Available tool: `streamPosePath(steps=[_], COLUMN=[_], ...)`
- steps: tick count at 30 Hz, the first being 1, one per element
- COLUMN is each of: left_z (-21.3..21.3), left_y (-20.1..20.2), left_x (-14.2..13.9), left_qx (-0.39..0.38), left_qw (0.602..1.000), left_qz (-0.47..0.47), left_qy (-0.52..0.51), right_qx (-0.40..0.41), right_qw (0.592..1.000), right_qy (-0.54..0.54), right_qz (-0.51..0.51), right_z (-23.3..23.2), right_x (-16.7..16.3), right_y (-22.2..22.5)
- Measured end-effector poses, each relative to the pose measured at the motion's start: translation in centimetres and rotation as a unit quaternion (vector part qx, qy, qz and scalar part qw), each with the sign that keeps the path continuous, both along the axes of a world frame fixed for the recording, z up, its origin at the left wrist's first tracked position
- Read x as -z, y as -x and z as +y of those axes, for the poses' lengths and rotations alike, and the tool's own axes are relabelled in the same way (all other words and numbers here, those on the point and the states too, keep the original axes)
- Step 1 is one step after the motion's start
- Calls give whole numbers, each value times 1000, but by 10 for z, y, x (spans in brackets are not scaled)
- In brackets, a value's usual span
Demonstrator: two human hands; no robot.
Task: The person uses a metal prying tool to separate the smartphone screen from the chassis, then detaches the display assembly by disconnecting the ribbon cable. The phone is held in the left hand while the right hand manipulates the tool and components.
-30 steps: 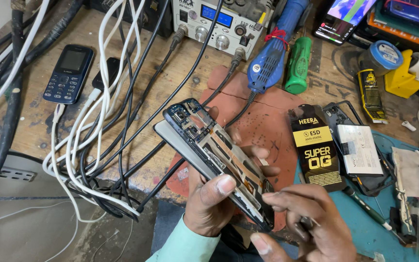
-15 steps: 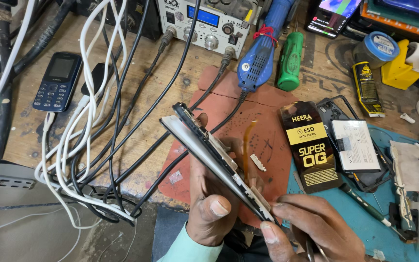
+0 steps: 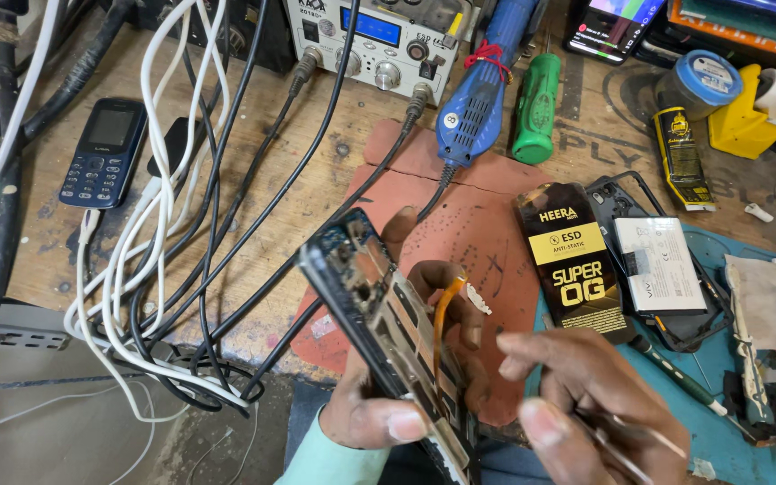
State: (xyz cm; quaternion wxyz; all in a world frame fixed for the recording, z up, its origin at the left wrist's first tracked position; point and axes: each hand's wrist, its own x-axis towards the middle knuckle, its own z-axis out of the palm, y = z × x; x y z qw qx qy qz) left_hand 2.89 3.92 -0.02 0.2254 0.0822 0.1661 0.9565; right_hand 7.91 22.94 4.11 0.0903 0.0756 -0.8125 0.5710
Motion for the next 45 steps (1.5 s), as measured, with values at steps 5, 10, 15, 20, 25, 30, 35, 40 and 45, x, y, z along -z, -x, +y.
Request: streamPosePath(steps=[5,10,15,20,25,30,35,40,45], left_z=[-8,0,2,5,6,7,4,-2,-4], left_y=[-2,-2,6,8,9,7,6,6,7], left_x=[-2,-3,1,4,2,-1,3,9,13], left_qx=[-27,-102,-184,-234,-283,-298,-247,-177,-165], left_qw=[989,995,976,966,959,954,969,984,986], left_qz=[44,6,36,43,24,13,30,20,23], left_qy=[137,-5,-111,-99,-14,33,-3,-21,30], right_qx=[-55,-74,-101,-3,231,87,56,-14,9], right_qw=[995,984,950,921,963,991,998,995,1000], right_qy=[-31,150,288,373,118,-93,1,40,4], right_qz=[-83,-65,-70,-116,76,41,-39,-85,2], right_z=[-6,4,13,5,-11,-22,-22,-8,-18], right_x=[-2,-1,24,57,61,43,34,33,40], right_y=[26,19,4,-3,-20,-29,-17,-13,-13])
